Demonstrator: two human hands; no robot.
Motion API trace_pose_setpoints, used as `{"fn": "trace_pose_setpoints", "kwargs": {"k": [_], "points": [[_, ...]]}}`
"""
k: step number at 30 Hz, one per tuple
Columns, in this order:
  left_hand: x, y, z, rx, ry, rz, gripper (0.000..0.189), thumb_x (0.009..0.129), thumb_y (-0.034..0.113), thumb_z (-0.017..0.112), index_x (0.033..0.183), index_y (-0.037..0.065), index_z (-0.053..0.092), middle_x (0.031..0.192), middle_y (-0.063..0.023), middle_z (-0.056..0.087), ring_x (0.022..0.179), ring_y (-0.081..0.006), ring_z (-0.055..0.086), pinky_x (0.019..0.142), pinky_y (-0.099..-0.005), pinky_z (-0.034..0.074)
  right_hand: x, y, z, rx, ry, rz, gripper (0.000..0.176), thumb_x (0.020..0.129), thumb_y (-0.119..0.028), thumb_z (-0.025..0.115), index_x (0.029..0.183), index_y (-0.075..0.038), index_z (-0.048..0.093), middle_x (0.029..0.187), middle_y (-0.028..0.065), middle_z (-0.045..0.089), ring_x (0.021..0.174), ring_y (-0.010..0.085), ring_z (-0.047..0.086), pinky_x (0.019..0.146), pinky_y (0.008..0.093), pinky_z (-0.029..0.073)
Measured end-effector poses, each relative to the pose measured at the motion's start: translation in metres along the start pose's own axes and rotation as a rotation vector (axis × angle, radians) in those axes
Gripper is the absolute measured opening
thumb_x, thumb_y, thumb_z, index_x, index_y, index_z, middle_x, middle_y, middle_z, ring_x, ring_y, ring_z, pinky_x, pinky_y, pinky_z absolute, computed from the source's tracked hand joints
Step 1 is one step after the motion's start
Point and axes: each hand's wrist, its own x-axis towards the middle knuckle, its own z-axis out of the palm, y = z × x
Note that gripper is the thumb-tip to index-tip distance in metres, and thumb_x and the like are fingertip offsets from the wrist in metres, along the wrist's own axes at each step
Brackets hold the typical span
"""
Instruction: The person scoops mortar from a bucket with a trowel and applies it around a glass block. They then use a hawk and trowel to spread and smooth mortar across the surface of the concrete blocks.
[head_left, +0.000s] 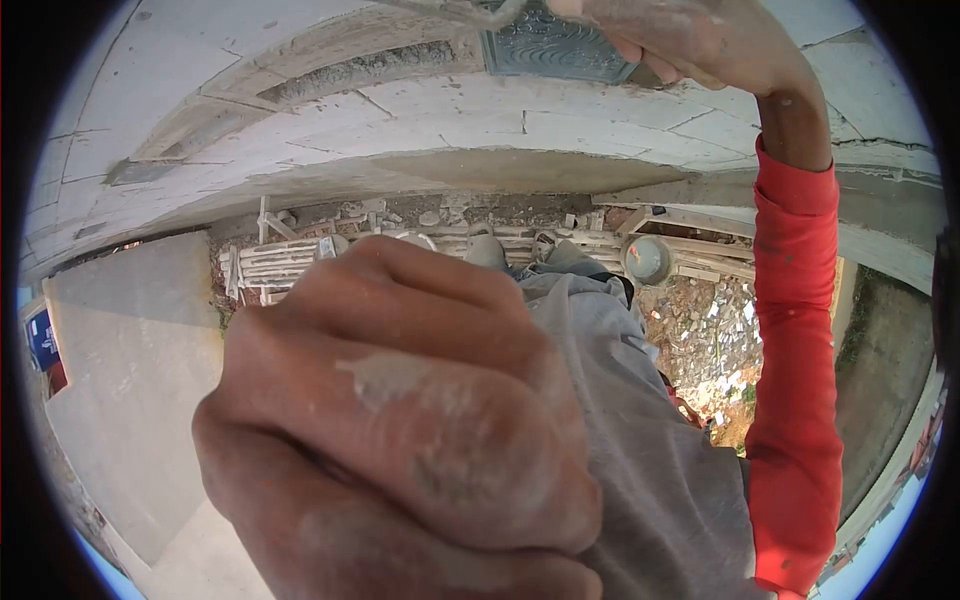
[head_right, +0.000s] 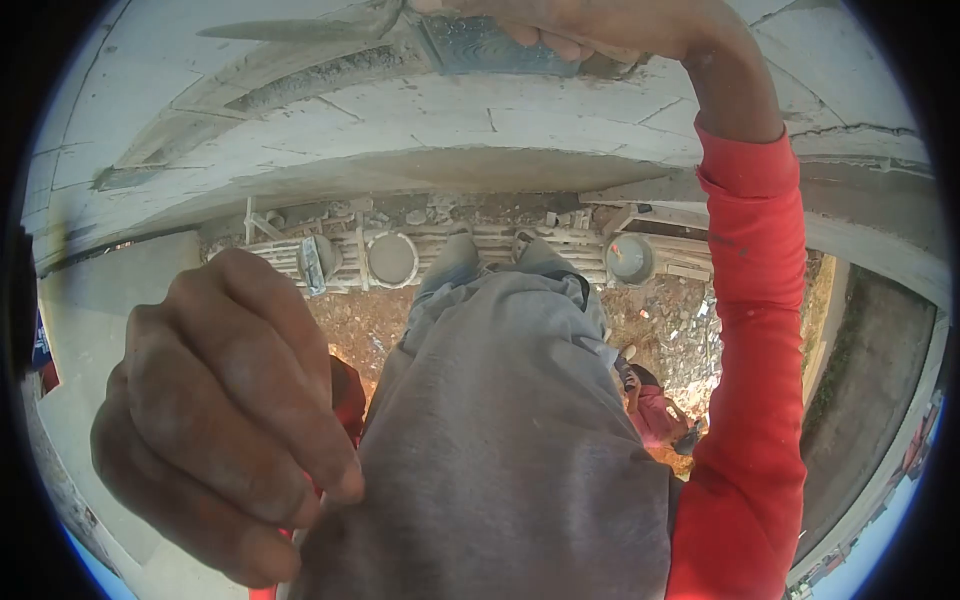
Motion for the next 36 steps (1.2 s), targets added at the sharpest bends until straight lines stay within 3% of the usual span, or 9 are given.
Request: {"fn": "trace_pose_setpoints", "kwargs": {"k": [3,5,7,8,11,17,24,30,36], "points": [[-0.033,-0.049,-0.003,-0.009,0.087,-0.393,0.029,0.096,0.021,0.076,0.113,-0.003,0.075,0.089,-0.0119,0.073,0.075,-0.0198,0.066,0.076,-0.0378,0.056,-0.021,0.03,0.09,0.467,-0.257,0.177,0.039,0.103,-0.043,0.072,0.113,-0.006,0.078,0.062,-0.0027,0.055,0.047,0.0073,0.052,0.043,0.0247,0.04],[-0.061,-0.083,-0.007,-0.07,0.073,-0.962,0.033,0.096,0.026,0.077,0.12,0.003,0.077,0.1,-0.0101,0.074,0.092,-0.0209,0.069,0.088,-0.0405,0.055,-0.054,0.087,0.179,0.625,-0.31,0.542,0.041,0.102,-0.045,0.072,0.111,-0.005,0.079,0.063,-0.0026,0.055,0.047,0.0078,0.051,0.043,0.0273,0.04],[-0.118,-0.121,0.007,-0.043,0.034,-1.05,0.029,0.098,0.021,0.077,0.123,0.007,0.077,0.11,-0.0067,0.074,0.101,-0.021,0.069,0.096,-0.0417,0.052,-0.115,0.157,0.286,0.292,-0.167,0.594,0.037,0.099,-0.038,0.069,0.098,-0.002,0.077,0.07,0.01,0.066,0.064,0.0238,0.065,0.06,0.0389,0.051],[-0.132,-0.129,0.012,-0.077,-0.045,-1.023,0.029,0.098,0.022,0.077,0.123,0.007,0.077,0.115,-0.0062,0.073,0.105,-0.0204,0.068,0.096,-0.0423,0.053,-0.136,0.174,0.319,0.049,-0.11,0.614,0.033,0.097,-0.032,0.067,0.091,-0.001,0.077,0.077,0.0172,0.073,0.075,0.0345,0.073,0.07,0.045,0.055],[-0.163,-0.125,0.041,-0.2,-0.208,-1.046,0.026,0.099,0.022,0.077,0.12,0.007,0.075,0.121,-0.0053,0.073,0.11,-0.0194,0.066,0.096,-0.0425,0.053,-0.163,0.154,0.33,0.319,-0.086,0.65,0.031,0.097,-0.032,0.065,0.101,-0.004,0.077,0.094,0.0232,0.075,0.087,0.0438,0.072,0.079,0.0513,0.056],[-0.144,-0.161,0.042,0.161,0.06,-1.086,0.015,0.103,0.017,0.07,0.099,0.002,0.07,0.089,-0.0055,0.07,0.086,-0.0139,0.061,0.082,-0.0314,0.05,-0.062,0.12,0.269,0.074,0.216,0.28,0.037,0.102,-0.034,0.065,0.12,-0.002,0.069,0.1,0.0243,0.074,0.089,0.046,0.07,0.084,0.0542,0.054],[-0.183,-0.167,0.004,0.179,0.107,-1.286,0.021,0.102,0.02,0.072,0.116,0.005,0.074,0.1,-0.0035,0.073,0.097,-0.0133,0.064,0.089,-0.0325,0.052,0.014,0.172,0.316,-0.245,0.021,0.05,0.04,0.102,-0.031,0.06,0.126,-0.002,0.071,0.101,0.0228,0.074,0.095,0.0422,0.071,0.089,0.0501,0.057],[-0.184,-0.126,0.052,0.077,0.043,-1.223,0.034,0.096,0.02,0.079,0.127,0.007,0.074,0.113,-0.0088,0.077,0.112,-0.0219,0.069,0.104,-0.0399,0.051,0.031,0.132,0.29,-0.133,0.161,0.156,0.03,0.096,-0.027,0.063,0.112,-0.004,0.071,0.098,0.0219,0.073,0.1,0.0372,0.072,0.091,0.0511,0.056],[-0.181,-0.131,0.07,0.213,0.022,-1.237,0.022,0.096,0.015,0.076,0.112,0.001,0.074,0.105,-0.01,0.076,0.096,-0.0221,0.07,0.09,-0.0369,0.054,0.0,0.216,0.371,-0.071,-0.157,0.403,0.039,0.089,-0.033,0.069,0.11,0.0,0.073,0.109,0.0262,0.074,0.107,0.0478,0.07,0.095,0.055,0.056]]}}
